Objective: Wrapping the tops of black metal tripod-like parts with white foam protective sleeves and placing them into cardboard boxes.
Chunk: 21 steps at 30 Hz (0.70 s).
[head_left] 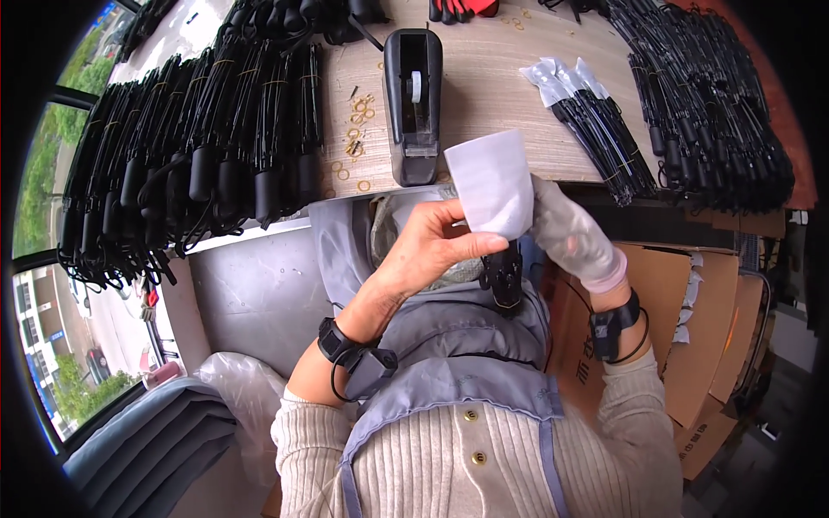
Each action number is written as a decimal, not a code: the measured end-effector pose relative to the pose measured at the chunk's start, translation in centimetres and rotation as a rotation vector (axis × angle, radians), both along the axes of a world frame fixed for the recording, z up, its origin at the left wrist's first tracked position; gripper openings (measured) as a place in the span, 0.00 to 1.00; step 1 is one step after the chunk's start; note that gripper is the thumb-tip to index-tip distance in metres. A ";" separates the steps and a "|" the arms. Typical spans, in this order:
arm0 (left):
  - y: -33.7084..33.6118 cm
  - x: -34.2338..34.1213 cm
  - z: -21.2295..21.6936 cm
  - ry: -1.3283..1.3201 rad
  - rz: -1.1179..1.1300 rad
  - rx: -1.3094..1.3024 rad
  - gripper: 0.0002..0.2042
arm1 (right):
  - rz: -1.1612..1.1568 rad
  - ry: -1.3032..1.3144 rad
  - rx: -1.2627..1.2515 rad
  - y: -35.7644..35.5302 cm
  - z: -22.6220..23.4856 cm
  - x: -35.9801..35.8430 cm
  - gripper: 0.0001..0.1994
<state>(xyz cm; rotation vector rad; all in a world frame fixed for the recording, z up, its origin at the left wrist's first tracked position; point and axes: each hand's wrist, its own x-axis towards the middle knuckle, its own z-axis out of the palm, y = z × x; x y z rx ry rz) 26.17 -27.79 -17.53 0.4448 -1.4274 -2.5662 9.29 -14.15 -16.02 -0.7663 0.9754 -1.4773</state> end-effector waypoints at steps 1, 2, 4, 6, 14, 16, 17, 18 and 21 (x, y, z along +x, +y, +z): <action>0.2 -0.4 0.1 0.020 -0.071 0.053 0.16 | -0.004 0.004 0.001 -0.6 0.1 -0.6 0.45; 0.6 -0.9 0.0 0.024 -0.075 0.054 0.16 | 0.053 -0.003 0.031 -1.5 0.4 -1.1 0.46; 1.8 -1.7 -1.1 -0.041 -0.229 0.071 0.18 | 0.170 -0.019 0.088 -2.6 0.8 -1.7 0.49; 2.5 -1.5 -2.3 -0.075 -0.304 0.080 0.19 | 0.260 0.114 0.168 -2.2 0.7 -1.8 0.46; -0.9 3.8 -4.3 -0.158 0.195 0.006 0.20 | 0.035 0.136 0.439 1.0 -2.5 0.8 0.38; -2.4 3.1 -2.7 -0.137 0.227 -0.079 0.18 | 0.024 0.139 0.460 1.3 -3.2 0.7 0.38; -3.0 2.5 -1.5 -0.198 0.183 -0.216 0.16 | 0.066 0.090 0.459 1.5 -4.2 0.7 0.38; -3.5 2.0 -0.5 -0.258 0.138 -0.352 0.14 | 0.107 0.041 0.459 1.8 -5.0 0.7 0.38; -1.8 0.6 -1.0 -0.226 0.007 -0.411 0.10 | 0.063 -0.074 0.411 1.1 -4.4 1.7 0.39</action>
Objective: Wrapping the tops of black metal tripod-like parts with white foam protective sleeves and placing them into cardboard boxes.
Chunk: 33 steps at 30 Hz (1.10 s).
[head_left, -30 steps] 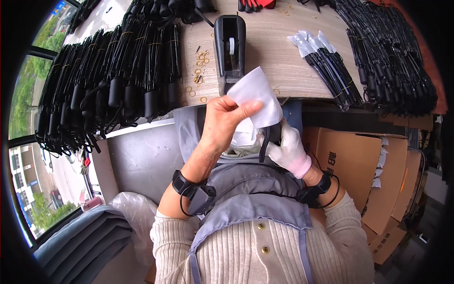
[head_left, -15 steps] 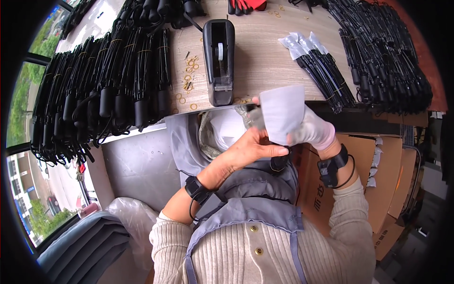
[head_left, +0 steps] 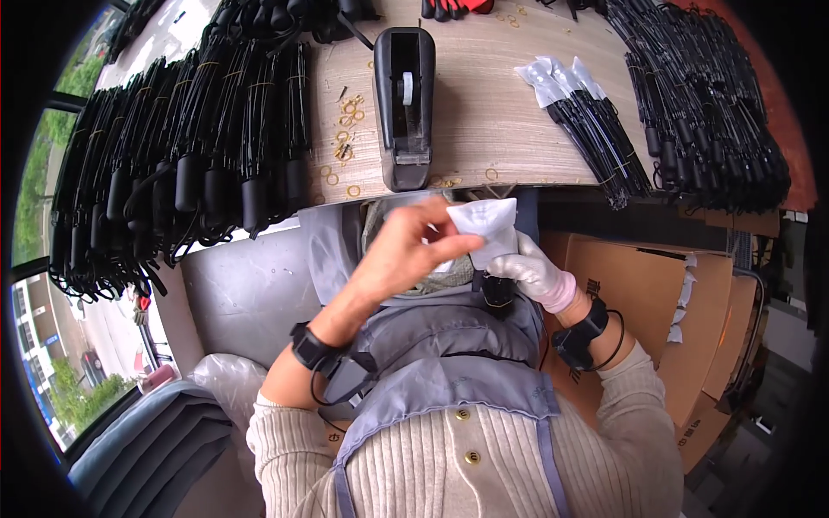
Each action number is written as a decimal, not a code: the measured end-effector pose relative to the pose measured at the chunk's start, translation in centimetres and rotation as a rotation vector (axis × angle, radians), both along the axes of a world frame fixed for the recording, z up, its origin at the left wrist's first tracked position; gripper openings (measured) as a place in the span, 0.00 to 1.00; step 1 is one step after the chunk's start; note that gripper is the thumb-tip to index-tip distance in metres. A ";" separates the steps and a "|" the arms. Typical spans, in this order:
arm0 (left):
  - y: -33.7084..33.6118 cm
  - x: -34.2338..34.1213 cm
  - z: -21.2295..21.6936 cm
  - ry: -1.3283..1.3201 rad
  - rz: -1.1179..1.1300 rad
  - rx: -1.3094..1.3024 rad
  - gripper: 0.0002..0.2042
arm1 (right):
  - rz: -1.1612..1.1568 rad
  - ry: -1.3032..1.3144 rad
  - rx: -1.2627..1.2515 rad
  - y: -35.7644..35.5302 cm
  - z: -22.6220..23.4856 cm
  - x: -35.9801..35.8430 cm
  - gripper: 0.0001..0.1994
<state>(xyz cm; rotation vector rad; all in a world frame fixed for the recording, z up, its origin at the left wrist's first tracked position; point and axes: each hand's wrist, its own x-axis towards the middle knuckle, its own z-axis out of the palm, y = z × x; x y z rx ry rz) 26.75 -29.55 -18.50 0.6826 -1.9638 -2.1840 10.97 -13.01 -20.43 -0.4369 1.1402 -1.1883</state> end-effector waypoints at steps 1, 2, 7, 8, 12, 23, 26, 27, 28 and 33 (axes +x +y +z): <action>0.8 -0.5 -0.5 0.077 -0.105 0.082 0.09 | -0.113 -0.046 -0.047 -0.6 0.6 0.8 0.39; 1.3 -0.5 -0.8 0.072 -0.099 0.082 0.09 | -0.227 -0.092 -0.093 -1.1 0.8 1.5 0.39; 2.0 0.1 -1.2 0.078 -0.089 0.318 0.09 | -0.427 0.191 -0.419 -1.6 0.6 4.3 0.34; 1.1 0.5 -1.0 0.086 -0.148 0.369 0.07 | -0.286 0.345 -0.319 -1.3 0.9 4.3 0.31; -4.4 1.1 2.7 0.100 0.213 0.111 0.06 | -0.019 0.668 -0.109 -2.5 2.2 2.8 0.25; -2.3 1.0 2.9 0.140 0.317 0.007 0.03 | 0.702 1.111 0.154 -11.0 4.0 -0.3 0.11; 2.4 6.2 1.2 0.034 0.154 -0.069 0.06 | 0.846 0.812 0.171 -12.0 3.8 -0.6 0.16; 2.5 6.5 -0.3 0.033 0.156 -0.070 0.06 | 0.847 0.812 0.169 -12.0 4.1 0.0 0.16; 2.7 6.5 -1.9 -0.061 0.260 0.129 0.07 | 0.946 0.646 0.193 -11.9 4.2 0.5 0.16; 2.0 3.7 -5.2 0.253 0.473 0.210 0.06 | 1.118 0.617 0.132 -10.6 4.1 0.8 0.13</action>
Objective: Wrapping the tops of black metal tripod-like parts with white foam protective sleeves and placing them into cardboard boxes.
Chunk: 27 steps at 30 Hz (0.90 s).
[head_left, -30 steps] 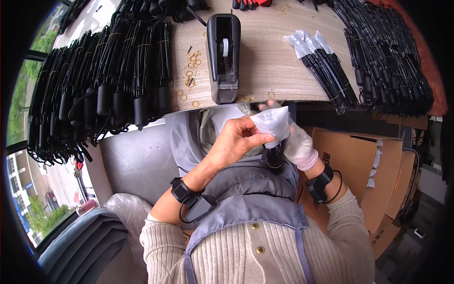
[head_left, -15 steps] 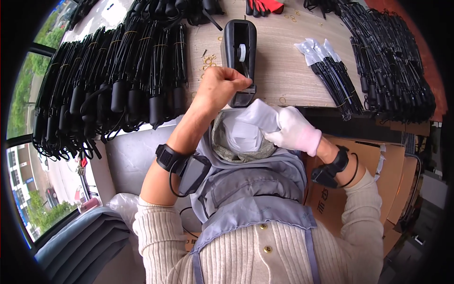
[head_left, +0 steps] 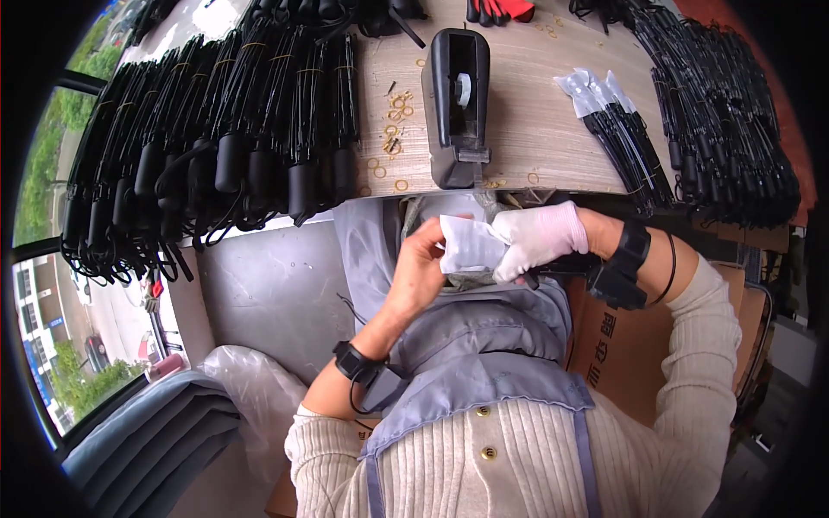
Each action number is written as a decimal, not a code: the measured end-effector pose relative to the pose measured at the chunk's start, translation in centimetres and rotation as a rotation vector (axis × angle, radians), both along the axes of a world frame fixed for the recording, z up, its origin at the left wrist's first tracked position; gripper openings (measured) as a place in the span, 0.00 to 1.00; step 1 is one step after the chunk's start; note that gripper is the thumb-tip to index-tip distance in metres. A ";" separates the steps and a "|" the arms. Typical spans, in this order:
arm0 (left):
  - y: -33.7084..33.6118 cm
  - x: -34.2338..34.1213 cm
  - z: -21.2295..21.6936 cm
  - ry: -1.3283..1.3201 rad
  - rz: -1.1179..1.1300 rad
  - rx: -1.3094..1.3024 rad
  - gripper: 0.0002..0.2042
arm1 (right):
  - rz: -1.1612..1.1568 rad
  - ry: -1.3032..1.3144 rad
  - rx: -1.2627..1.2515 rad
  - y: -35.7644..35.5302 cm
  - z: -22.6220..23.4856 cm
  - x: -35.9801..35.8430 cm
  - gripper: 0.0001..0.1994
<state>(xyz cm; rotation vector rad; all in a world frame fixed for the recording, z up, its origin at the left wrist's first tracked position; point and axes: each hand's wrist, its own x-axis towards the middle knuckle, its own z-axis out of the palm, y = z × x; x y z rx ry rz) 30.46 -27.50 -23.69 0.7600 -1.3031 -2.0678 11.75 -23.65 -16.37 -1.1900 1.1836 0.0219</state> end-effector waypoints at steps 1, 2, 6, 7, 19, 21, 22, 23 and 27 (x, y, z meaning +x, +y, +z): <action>-0.8 -0.4 0.3 0.009 0.006 -0.001 0.06 | 0.032 0.094 -0.121 0.2 0.1 -0.4 0.12; -2.3 -0.3 1.5 -0.037 -0.016 0.019 0.05 | 0.029 0.098 -0.122 0.5 0.3 -0.4 0.12; -5.3 -1.8 4.0 -0.190 -0.103 0.029 0.06 | 0.149 0.625 -0.482 1.1 1.4 0.9 0.12; -5.6 -2.9 4.2 -0.252 -0.170 -0.007 0.06 | 0.143 0.718 -0.547 1.3 1.6 1.2 0.13; -4.2 -0.5 -1.8 -0.267 -0.439 0.540 0.15 | -0.475 -0.010 -0.545 4.4 0.5 0.4 0.23; -4.2 -0.3 -1.4 -0.294 -0.415 0.497 0.17 | -0.942 -0.499 0.132 4.1 1.3 0.6 0.30; -4.3 -0.5 0.1 -0.225 -0.350 0.560 0.15 | -0.956 -0.492 0.131 4.4 1.1 0.1 0.30; -4.4 -0.4 1.8 -0.162 -0.280 0.623 0.14 | -0.987 -0.503 0.164 4.6 0.8 -0.1 0.32; -3.2 -1.3 3.1 -0.119 -0.379 0.486 0.12 | -1.053 -0.528 0.206 5.4 0.4 -0.2 0.34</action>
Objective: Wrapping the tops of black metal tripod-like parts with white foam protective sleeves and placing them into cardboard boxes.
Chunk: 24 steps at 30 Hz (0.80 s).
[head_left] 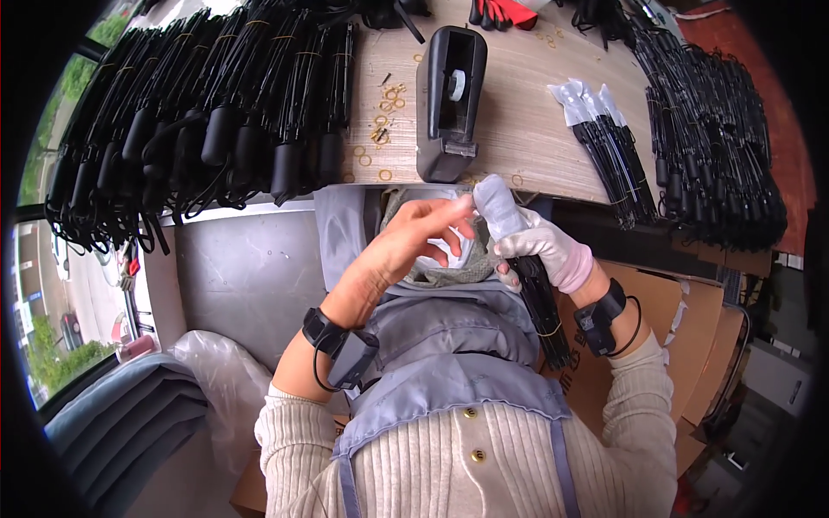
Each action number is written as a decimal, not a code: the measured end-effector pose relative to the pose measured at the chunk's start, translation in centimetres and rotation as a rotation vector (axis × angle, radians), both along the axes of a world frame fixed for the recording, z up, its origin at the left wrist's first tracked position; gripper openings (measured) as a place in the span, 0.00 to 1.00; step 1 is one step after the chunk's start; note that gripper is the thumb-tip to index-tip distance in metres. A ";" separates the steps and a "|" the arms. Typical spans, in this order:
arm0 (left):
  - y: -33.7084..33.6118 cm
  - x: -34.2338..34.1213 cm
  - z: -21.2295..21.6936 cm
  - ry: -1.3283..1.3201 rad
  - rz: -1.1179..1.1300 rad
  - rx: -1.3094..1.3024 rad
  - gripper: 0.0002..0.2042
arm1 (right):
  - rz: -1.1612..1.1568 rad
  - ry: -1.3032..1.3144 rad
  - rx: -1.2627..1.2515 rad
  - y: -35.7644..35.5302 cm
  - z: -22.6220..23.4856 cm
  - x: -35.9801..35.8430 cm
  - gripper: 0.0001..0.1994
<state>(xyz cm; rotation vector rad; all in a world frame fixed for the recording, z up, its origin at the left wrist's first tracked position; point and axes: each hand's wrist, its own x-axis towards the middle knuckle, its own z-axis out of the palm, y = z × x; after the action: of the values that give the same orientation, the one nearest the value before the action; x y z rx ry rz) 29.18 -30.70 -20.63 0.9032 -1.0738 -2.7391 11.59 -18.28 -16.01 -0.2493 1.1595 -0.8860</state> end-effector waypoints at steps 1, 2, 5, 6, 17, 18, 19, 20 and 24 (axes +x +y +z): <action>0.4 -0.4 0.1 0.032 -0.086 -0.093 0.12 | -0.015 0.014 -0.019 0.2 0.1 0.2 0.33; 1.0 -0.8 0.0 0.034 -0.092 -0.091 0.12 | -0.032 0.028 -0.037 0.3 0.2 0.2 0.32; 3.0 -2.2 -0.5 -0.057 -0.060 -0.302 0.11 | -0.001 0.368 -0.186 1.2 -1.8 0.0 0.33; 3.5 -2.8 -0.3 -0.047 -0.071 -0.302 0.11 | 0.022 0.536 -0.258 1.4 -2.2 -0.2 0.33; 7.7 -5.4 1.9 0.331 -0.306 -0.780 0.10 | 0.379 2.512 -0.201 -5.6 -2.7 -15.9 0.36; 7.0 -3.7 -1.2 0.299 -0.298 -0.867 0.09 | 0.425 2.409 0.033 -7.4 -1.3 -15.9 0.32; 5.8 -2.2 -2.9 0.096 -0.293 -1.008 0.08 | 0.471 2.293 0.262 -9.1 1.0 -15.5 0.28; 4.6 -1.0 -4.1 -0.118 -0.277 -1.150 0.07 | 0.471 2.291 0.221 -10.7 2.0 -14.7 0.28; 3.0 -0.8 -12.2 -0.270 0.020 -1.712 0.05 | 0.577 2.151 -0.840 -18.3 4.5 -8.0 0.18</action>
<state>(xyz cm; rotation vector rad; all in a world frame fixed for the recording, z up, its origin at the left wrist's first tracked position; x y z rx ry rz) 28.36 -27.72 -32.85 0.7634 -2.4957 -0.7741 3.62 -36.56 -11.51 -2.5175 2.2336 -0.2089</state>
